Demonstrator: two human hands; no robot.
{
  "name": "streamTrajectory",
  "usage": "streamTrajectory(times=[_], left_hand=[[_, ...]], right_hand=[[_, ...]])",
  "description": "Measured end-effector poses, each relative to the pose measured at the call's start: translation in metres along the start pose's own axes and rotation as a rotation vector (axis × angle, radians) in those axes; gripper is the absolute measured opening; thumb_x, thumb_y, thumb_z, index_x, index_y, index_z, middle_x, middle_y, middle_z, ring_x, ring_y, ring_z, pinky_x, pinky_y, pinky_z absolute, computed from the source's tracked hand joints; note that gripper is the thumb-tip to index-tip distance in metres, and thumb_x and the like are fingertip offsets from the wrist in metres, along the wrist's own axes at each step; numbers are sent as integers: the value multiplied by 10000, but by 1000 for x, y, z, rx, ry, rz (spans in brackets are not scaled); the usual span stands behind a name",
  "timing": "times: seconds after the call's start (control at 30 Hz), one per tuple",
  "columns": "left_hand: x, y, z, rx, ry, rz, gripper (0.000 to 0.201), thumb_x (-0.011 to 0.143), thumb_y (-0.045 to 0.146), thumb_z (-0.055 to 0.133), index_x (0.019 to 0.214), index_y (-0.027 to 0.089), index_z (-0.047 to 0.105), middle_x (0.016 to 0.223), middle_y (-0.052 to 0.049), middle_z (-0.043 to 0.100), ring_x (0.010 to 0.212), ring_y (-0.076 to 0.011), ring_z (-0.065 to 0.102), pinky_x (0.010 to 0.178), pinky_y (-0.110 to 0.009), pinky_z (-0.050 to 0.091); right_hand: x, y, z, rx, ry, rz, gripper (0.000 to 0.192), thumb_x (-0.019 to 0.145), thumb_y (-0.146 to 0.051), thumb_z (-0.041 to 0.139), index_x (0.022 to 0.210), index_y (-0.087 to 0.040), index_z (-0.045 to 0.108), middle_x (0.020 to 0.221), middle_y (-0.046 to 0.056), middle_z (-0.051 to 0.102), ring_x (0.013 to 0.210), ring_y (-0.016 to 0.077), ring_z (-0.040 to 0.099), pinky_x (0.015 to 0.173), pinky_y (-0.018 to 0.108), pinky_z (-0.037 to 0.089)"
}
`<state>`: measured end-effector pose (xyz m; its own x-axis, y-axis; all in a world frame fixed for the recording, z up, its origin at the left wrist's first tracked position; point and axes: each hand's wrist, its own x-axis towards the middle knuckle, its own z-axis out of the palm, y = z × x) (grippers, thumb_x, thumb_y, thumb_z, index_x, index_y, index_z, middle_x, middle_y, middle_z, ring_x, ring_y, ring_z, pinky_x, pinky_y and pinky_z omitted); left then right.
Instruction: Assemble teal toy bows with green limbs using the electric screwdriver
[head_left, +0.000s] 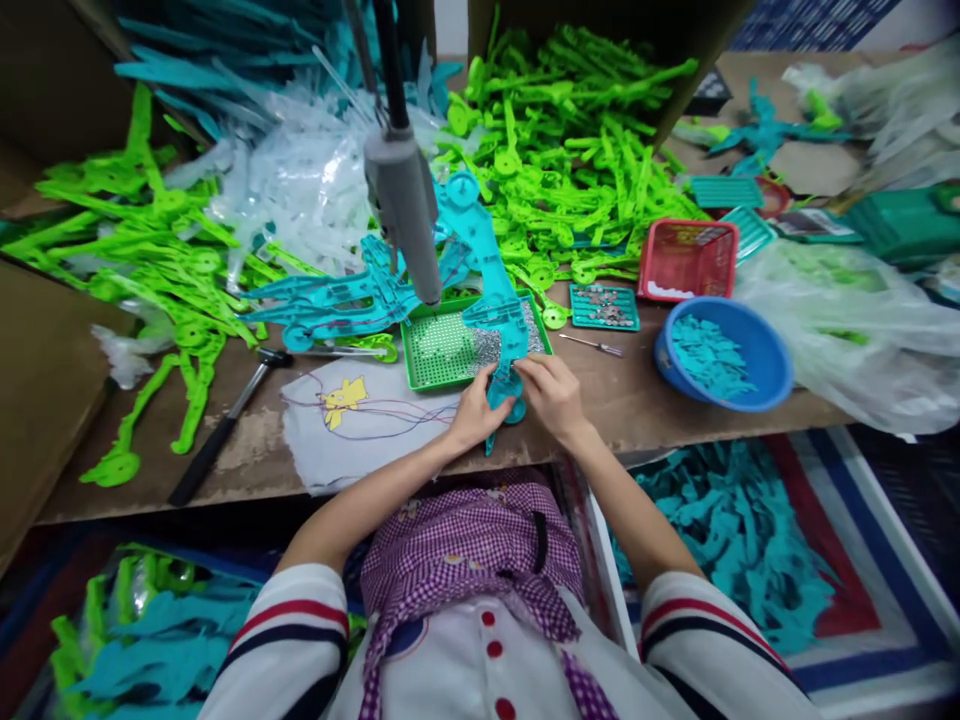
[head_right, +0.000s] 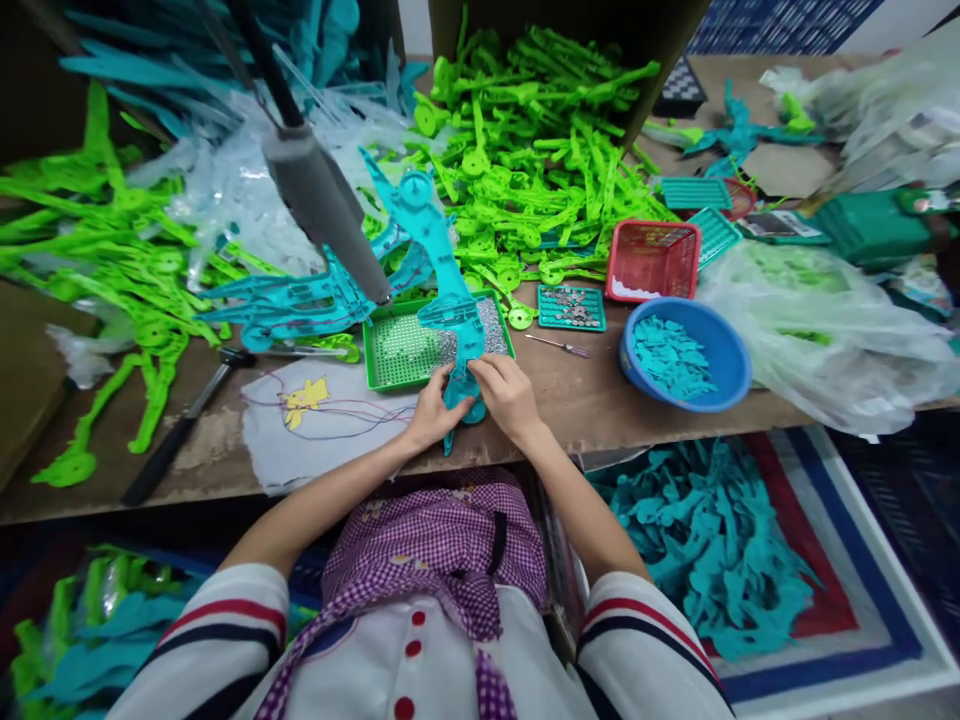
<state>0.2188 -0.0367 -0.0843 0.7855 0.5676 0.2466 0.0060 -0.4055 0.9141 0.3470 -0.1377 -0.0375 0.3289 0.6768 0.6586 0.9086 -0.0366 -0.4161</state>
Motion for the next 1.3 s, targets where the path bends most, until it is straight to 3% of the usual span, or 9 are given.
streamTrajectory(times=[0.2, 0.37, 0.47, 0.6, 0.7, 0.83, 0.97, 1.13, 1.3], left_hand=[[-1, -1, 0, 30, 15, -37, 576, 809, 309, 706, 1321, 177, 476, 1286, -130, 661, 1163, -268, 657, 1025, -441, 530], [-1, -1, 1, 54, 11, -98, 601, 778, 299, 734, 1313, 178, 490, 1264, -119, 675, 1147, -273, 666, 1013, -434, 536], [0, 0, 1, 55, 9, -104, 600, 776, 287, 733, 1309, 170, 486, 1264, -126, 674, 1146, -274, 670, 1018, -433, 533], [1, 3, 0, 53, 1, -99, 592, 782, 285, 729, 1306, 162, 482, 1250, -135, 679, 1130, -278, 679, 998, -435, 546], [1, 5, 0, 31, -18, -81, 584, 793, 287, 721, 1310, 160, 482, 1244, -133, 683, 1123, -272, 681, 995, -424, 547], [1, 7, -1, 4, -19, -70, 577, 805, 292, 716, 1318, 171, 481, 1233, -120, 689, 1118, -271, 682, 992, -423, 548], [1, 9, -2, -18, -26, -74, 565, 809, 291, 715, 1313, 184, 483, 1232, -107, 691, 1096, -256, 687, 985, -413, 553], [0, 9, -2, -26, -25, -76, 548, 814, 277, 704, 1310, 188, 489, 1254, -103, 684, 1120, -249, 678, 998, -415, 551], [0, 6, -2, -35, -30, -74, 553, 814, 300, 716, 1309, 188, 496, 1255, -105, 686, 1129, -263, 677, 997, -429, 553]], right_hand=[[-11, 8, -9, 9, -91, 57, 274, 984, -259, 542, 1185, -297, 724, 1081, 84, 733, 1005, 219, 694, 890, 394, 598], [14, 75, -36, -201, 88, 437, 313, 985, -303, 475, 1145, -204, 724, 1067, 128, 690, 991, 257, 651, 882, 435, 551], [36, 123, -38, -384, -152, 589, 302, 944, -255, 465, 1010, -146, 738, 1034, 159, 672, 955, 277, 621, 840, 419, 514], [51, 149, -37, -488, -345, 538, 293, 925, -206, 437, 944, -123, 717, 1062, 195, 665, 955, 285, 604, 847, 410, 489], [48, 132, -40, -446, -300, 420, 236, 910, -206, 480, 905, -135, 704, 989, 177, 680, 912, 276, 621, 841, 412, 503], [24, 72, -31, -219, -82, 162, 201, 949, -305, 535, 956, -222, 718, 908, 108, 707, 840, 233, 652, 785, 392, 551], [0, 30, -4, -51, -118, -116, 162, 949, -317, 580, 950, -283, 738, 873, 68, 734, 785, 194, 677, 739, 358, 578], [-4, 36, 5, 73, -174, -47, 154, 950, -315, 596, 1002, -282, 736, 930, 82, 748, 864, 215, 709, 816, 405, 606], [-8, 38, -1, -6, -177, -26, 202, 970, -337, 558, 989, -243, 736, 950, 105, 752, 882, 215, 720, 802, 369, 618]])
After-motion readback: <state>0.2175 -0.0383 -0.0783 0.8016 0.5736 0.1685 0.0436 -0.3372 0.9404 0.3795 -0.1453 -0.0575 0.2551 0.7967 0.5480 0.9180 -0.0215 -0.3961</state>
